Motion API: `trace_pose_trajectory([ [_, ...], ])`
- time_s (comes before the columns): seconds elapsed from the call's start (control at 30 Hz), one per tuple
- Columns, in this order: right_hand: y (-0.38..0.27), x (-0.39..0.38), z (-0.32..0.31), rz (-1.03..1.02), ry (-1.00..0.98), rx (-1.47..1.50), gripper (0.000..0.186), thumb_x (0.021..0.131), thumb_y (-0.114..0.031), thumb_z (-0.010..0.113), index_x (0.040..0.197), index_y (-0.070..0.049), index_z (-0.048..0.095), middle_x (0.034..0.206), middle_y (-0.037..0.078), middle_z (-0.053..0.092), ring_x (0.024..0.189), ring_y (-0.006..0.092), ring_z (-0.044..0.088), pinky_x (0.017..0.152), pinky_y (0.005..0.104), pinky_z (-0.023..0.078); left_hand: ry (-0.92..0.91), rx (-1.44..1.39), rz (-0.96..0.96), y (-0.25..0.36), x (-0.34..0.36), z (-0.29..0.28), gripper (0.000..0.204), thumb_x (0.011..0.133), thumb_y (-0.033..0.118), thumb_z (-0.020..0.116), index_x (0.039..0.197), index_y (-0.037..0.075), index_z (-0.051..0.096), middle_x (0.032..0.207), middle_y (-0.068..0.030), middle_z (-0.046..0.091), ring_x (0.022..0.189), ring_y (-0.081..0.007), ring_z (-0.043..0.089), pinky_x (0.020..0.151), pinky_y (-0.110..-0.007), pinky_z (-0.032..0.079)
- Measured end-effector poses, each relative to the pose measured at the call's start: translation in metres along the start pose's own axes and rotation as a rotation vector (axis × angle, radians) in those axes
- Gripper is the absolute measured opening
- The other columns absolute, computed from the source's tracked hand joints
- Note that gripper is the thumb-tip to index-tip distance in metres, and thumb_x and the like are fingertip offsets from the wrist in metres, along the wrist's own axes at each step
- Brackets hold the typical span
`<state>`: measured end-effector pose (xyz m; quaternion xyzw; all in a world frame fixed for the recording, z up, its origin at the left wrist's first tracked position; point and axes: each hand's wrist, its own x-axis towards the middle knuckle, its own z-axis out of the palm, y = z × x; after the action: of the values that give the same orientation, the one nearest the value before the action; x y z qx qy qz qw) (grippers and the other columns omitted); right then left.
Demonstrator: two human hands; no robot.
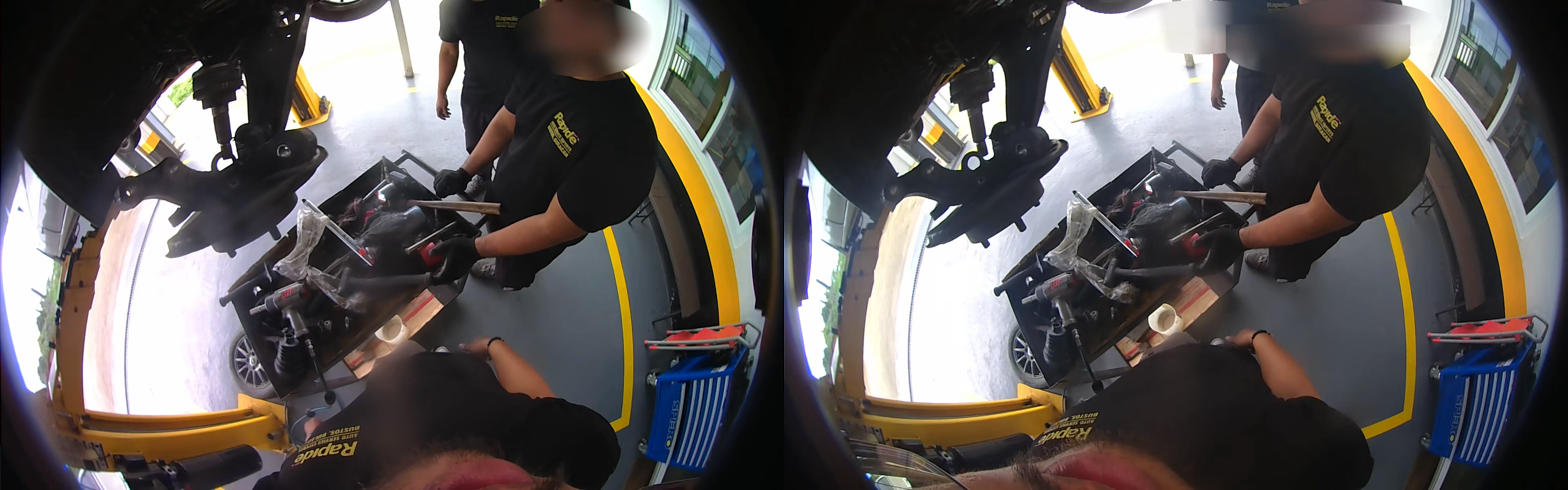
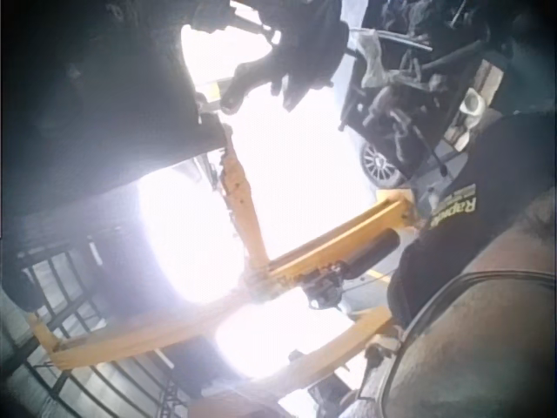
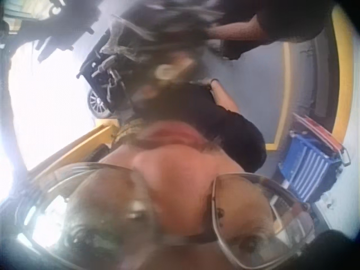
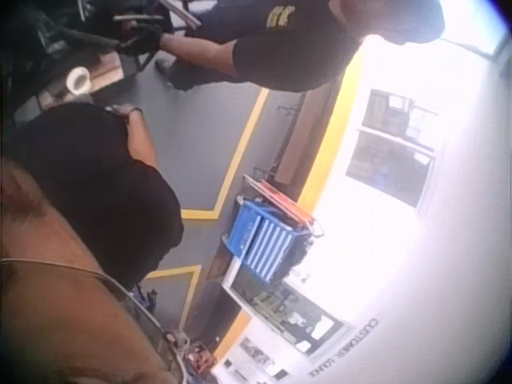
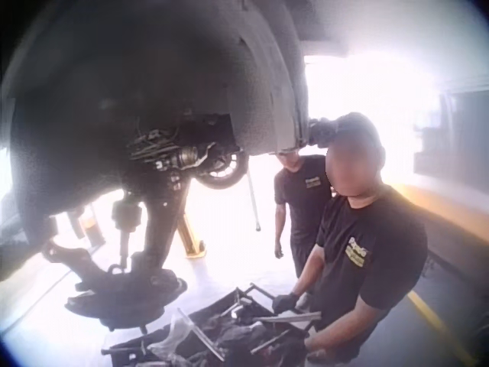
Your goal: The person handles a black rubber boot and a metal rod, positioning them near the car's undercarriage while another mechanic works on the suspension. The person also picks up and examines a cylindrical part before placing it back on the cart.
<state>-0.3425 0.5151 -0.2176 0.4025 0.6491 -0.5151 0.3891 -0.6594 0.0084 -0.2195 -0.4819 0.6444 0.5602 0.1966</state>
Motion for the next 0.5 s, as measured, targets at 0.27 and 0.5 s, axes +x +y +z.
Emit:
trace_pose_trajectory([
  [0.27, -0.321, -0.271, -0.226, -1.218, 1.15, -0.272, 0.067, 0.094, -0.031, 0.057, 0.147, 0.001, 0.033, 0.093, 0.02, 0.072, 0.09, 0.0369, 0.069, 0.082, 0.0446, 0.054, 0.692, 0.305, 0.817, 0.076, 0.043, 0.056, 0.062, 0.104, 0.048, 0.03, 0.125, -0.002, 0.06, 0.13, -0.0262, 0.06, 0.116, -0.0502, 0.057, 0.099, -0.054, 0.047],
  [0.5, -0.504, -0.421, -0.276, -0.719, 1.591, -1.5, 0.027, 0.088, -0.015, 0.056, 0.099, -0.003, 0.077, 0.107, 0.017, 0.073, 0.099, 0.0333, 0.07, 0.088, 0.0424, 0.056, 0.557, 0.412, 0.668, 0.098, 0.026, 0.073, 0.082, 0.098, 0.063, 0.032, 0.133, -0.008, 0.051, 0.135, -0.0328, 0.053, 0.126, -0.0491, 0.051, 0.108, -0.054, 0.039],
])
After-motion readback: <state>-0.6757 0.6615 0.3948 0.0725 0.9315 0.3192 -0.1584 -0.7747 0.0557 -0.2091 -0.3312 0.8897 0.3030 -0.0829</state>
